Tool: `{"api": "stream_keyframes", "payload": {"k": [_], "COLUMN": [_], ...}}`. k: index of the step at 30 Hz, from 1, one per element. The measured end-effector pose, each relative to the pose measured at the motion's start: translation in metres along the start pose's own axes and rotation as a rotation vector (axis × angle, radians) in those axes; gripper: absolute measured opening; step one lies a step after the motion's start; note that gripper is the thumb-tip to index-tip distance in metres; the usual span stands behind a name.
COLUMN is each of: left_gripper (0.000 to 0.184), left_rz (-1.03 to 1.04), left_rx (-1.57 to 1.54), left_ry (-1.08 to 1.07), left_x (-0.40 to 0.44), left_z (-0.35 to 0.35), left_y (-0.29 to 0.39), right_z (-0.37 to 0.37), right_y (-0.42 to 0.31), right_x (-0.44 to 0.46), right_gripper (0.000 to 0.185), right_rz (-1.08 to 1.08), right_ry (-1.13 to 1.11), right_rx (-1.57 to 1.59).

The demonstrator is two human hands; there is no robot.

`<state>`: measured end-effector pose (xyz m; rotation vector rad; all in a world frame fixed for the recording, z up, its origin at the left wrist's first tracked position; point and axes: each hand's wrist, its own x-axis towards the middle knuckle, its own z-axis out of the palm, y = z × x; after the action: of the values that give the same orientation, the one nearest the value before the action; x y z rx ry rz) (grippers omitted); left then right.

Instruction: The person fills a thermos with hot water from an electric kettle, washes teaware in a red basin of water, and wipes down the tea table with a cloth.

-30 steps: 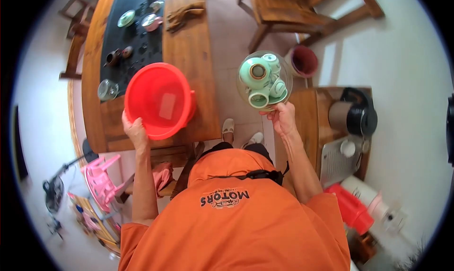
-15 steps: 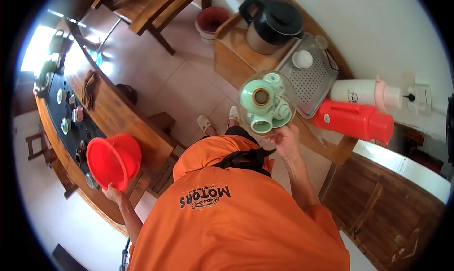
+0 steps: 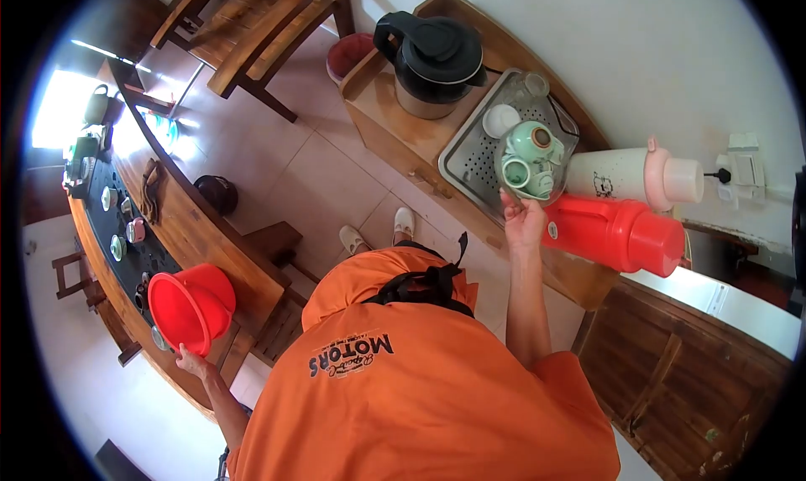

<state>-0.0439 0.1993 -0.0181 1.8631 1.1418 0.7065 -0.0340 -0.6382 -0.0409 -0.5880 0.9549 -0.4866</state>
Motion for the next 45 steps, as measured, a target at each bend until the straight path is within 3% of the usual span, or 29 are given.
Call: {"api": "stream_keyframes", "payload": {"k": [5, 10, 14, 18, 19, 21, 23, 25, 29, 32, 35, 36, 39, 40, 42, 44, 45], "left_gripper": [0.052, 0.048, 0.046, 0.04, 0.041, 0.042, 0.053, 0.052, 0.063, 0.072, 0.076, 0.076, 0.08, 0.08, 0.078, 0.071, 0.069], "left_rz": [0.018, 0.069, 0.142, 0.214, 0.323, 0.375, 0.323, 0.373, 0.192, 0.165, 0.152, 0.14, 0.624, 0.609, 0.719, 0.651, 0.63], "left_rx": [0.189, 0.266, 0.328, 0.42, 0.335, 0.418, 0.506, 0.525, 0.459, 0.417, 0.467, 0.46, 0.795, 0.789, 0.655, 0.579, 0.546], "left_ry": [0.069, 0.101, 0.148, 0.162, 0.119, 0.204, 0.31, 0.333, 0.275, 0.32, 0.311, 0.313, 0.316, 0.325, 0.045, 0.006, -0.013], "left_x": [-0.021, -0.055, -0.042, -0.063, -0.058, -0.058, -0.058, -0.064, -0.073, -0.077, -0.082, -0.086, -0.093, -0.089, -0.081, -0.078, -0.077], "left_z": [0.01, 0.021, 0.022, 0.027, 0.025, 0.025, 0.027, 0.029, 0.036, 0.041, 0.042, 0.042, 0.034, 0.034, 0.035, 0.035, 0.034], "left_y": [0.002, 0.028, 0.011, 0.03, 0.02, 0.01, 0.0, 0.004, 0.016, 0.015, 0.022, 0.034, 0.093, 0.098, 0.103, 0.106, 0.104], "right_z": [-0.002, 0.003, 0.002, -0.021, -0.031, -0.009, -0.022, -0.018, -0.019, -0.003, 0.001, -0.001, 0.006, 0.01, 0.017, 0.028, 0.037], "right_y": [-0.007, -0.013, -0.013, -0.014, -0.012, -0.019, -0.027, -0.032, -0.035, -0.033, -0.03, -0.03, -0.028, -0.024, -0.014, -0.002, 0.006], "right_x": [0.039, 0.061, 0.083, 0.12, 0.136, 0.123, 0.142, 0.145, 0.145, 0.117, 0.105, 0.1, 0.082, 0.066, 0.041, 0.022, 0.018], "right_gripper": [0.034, 0.031, 0.032, 0.036, 0.037, 0.036, 0.037, 0.039, 0.05, 0.054, 0.06, 0.056, 0.05, 0.046, 0.042, 0.028, 0.028], "right_rz": [-0.048, -0.047, -0.066, -0.074, -0.072, -0.115, -0.062, -0.052, -0.119, -0.076, -0.015, -0.011, -0.02, -0.053, -0.096, -0.17, -0.18], "right_ry": [0.061, 0.129, 0.195, 0.061, 0.019, 0.006, -0.01, 0.002, -0.027, -0.115, -0.024, 0.009, 0.044, 0.046, 0.039, 0.142, 0.133], "right_rx": [-0.019, 0.08, 0.087, 0.107, 0.107, 0.097, 0.002, -0.029, -0.145, -0.066, -0.077, -0.2, -0.448, -0.588, -0.727, -1.017, -1.019]}}
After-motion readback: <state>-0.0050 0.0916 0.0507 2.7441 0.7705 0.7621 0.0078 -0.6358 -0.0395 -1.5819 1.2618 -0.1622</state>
